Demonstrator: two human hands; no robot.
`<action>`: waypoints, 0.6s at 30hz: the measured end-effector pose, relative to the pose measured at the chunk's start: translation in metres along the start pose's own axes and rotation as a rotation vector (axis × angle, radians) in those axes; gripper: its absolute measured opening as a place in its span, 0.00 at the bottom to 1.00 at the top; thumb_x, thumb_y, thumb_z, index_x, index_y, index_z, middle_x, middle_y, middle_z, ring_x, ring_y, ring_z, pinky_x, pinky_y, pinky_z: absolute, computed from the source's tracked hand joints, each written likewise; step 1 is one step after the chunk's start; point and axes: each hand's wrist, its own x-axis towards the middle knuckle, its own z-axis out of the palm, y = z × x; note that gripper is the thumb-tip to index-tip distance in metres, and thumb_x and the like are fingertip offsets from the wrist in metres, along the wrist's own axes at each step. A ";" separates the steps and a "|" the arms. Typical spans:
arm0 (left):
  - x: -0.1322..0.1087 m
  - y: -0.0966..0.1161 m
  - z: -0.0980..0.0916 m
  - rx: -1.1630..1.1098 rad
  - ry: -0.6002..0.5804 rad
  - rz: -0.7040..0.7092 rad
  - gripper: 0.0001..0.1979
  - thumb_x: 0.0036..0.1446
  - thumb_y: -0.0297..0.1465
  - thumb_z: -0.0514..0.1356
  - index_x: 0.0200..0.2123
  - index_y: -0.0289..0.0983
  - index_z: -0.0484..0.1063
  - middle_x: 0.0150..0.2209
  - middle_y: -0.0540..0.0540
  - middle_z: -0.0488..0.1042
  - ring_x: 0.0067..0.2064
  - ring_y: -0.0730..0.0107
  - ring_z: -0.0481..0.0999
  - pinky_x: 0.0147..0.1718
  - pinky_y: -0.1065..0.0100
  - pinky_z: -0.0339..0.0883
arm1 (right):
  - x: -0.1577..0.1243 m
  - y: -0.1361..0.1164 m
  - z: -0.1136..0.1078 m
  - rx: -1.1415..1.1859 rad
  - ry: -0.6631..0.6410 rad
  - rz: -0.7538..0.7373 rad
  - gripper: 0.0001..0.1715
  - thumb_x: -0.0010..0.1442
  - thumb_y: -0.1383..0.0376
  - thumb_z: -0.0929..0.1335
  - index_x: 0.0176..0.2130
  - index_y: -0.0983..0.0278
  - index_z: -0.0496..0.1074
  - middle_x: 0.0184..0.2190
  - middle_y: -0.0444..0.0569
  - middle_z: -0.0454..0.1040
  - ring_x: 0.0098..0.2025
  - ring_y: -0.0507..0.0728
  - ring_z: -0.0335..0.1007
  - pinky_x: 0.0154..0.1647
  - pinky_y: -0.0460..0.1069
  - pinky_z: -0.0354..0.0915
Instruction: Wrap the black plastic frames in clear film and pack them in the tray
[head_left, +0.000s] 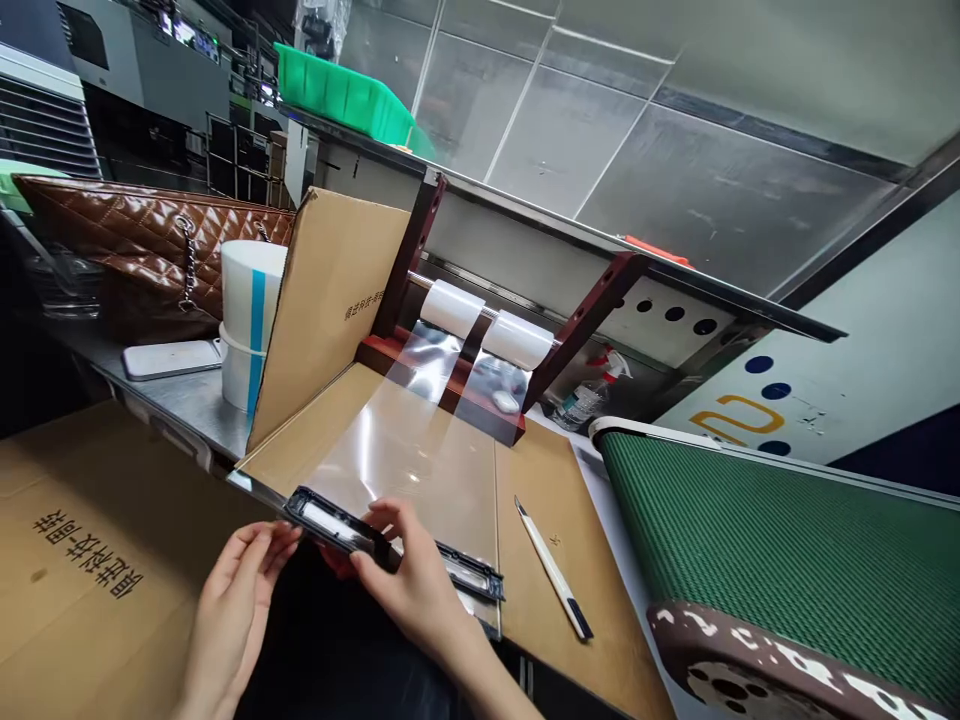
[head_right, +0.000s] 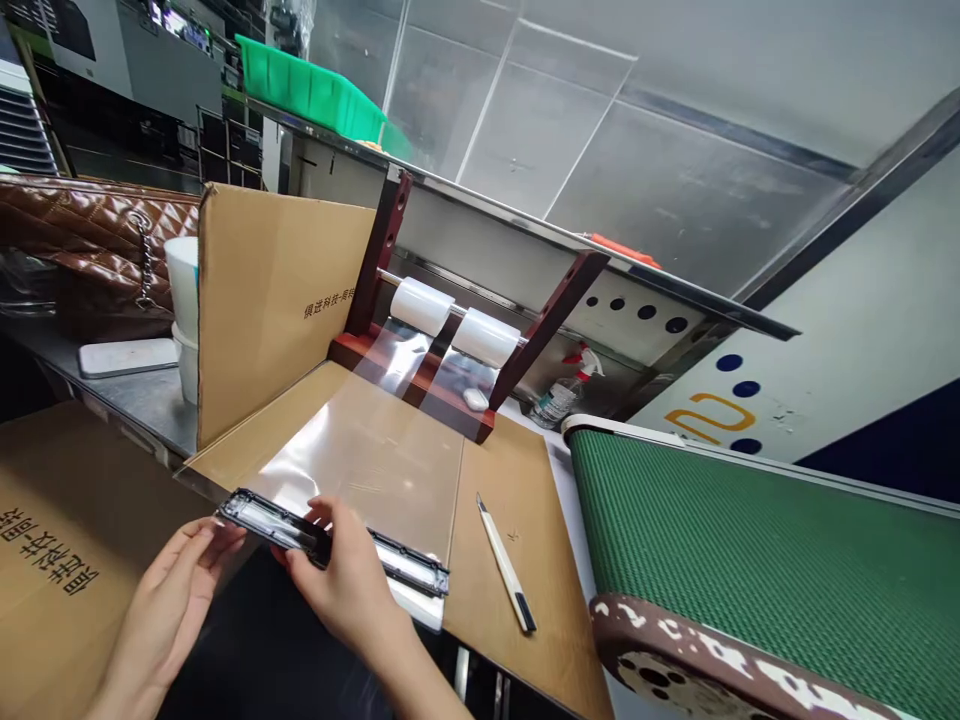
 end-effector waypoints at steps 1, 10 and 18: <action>-0.001 0.002 0.000 -0.001 -0.002 0.002 0.15 0.41 0.40 0.73 0.30 0.39 0.75 0.33 0.51 0.79 0.39 0.70 0.77 0.43 0.75 0.73 | 0.000 -0.001 -0.001 0.011 0.009 0.007 0.25 0.51 0.74 0.69 0.48 0.62 0.62 0.41 0.47 0.73 0.41 0.56 0.70 0.45 0.52 0.67; -0.010 0.009 0.008 0.005 -0.069 -0.010 0.15 0.46 0.39 0.70 0.36 0.39 0.75 0.36 0.50 0.78 0.40 0.69 0.76 0.43 0.72 0.73 | -0.006 0.005 0.006 -0.028 0.041 -0.066 0.23 0.53 0.72 0.69 0.48 0.61 0.64 0.43 0.49 0.73 0.44 0.57 0.70 0.47 0.52 0.67; -0.013 0.009 0.005 0.002 -0.048 0.024 0.11 0.46 0.37 0.70 0.29 0.40 0.73 0.34 0.51 0.80 0.40 0.69 0.78 0.44 0.73 0.72 | -0.006 -0.001 -0.002 0.093 0.046 -0.008 0.22 0.51 0.72 0.68 0.46 0.61 0.62 0.40 0.47 0.74 0.40 0.55 0.72 0.42 0.50 0.68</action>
